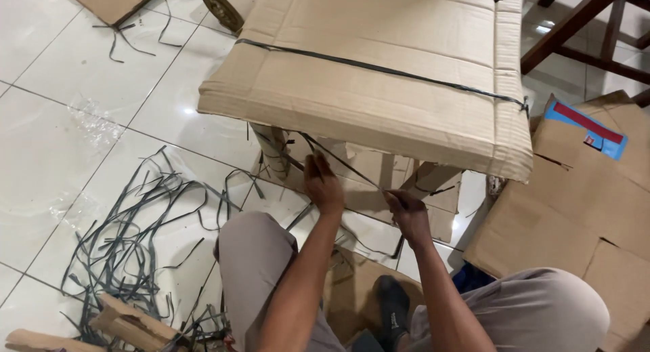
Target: Wrapping a wooden chair with cardboard and securing it with plastic straps
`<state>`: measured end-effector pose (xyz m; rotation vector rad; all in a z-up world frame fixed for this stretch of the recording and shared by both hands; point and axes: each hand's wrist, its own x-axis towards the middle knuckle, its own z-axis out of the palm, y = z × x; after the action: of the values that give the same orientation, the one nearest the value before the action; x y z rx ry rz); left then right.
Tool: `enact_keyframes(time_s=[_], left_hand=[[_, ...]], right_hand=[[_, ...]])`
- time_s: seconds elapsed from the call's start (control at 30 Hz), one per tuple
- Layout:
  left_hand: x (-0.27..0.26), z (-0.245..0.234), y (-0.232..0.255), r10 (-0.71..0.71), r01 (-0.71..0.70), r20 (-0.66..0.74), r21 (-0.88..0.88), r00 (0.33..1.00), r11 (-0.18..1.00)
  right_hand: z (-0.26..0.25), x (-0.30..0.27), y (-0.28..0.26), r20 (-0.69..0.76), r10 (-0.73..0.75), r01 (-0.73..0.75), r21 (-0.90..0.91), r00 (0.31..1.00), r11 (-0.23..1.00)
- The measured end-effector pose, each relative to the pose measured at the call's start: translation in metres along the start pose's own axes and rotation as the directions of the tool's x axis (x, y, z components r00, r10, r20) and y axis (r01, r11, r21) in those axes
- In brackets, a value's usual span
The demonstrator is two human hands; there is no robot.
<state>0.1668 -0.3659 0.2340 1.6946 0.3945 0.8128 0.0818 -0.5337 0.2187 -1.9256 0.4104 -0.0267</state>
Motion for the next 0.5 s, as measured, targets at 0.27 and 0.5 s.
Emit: enact_keyframes(time_s=[0.27,0.5], left_hand=[[-0.103,0.028,-0.010,-0.222,0.114,0.532,0.229,0.817,0.967],[-0.100,0.052,-0.005,-0.347,0.048,0.748,0.390,0.566,0.920]], right_hand=[[-0.027,-0.006,-0.016,-0.143,0.100,-0.050,0.314,0.985,0.948],[-0.041,0.005,0.018,-0.192,0.098,-0.021,0.369,0.977,0.929]])
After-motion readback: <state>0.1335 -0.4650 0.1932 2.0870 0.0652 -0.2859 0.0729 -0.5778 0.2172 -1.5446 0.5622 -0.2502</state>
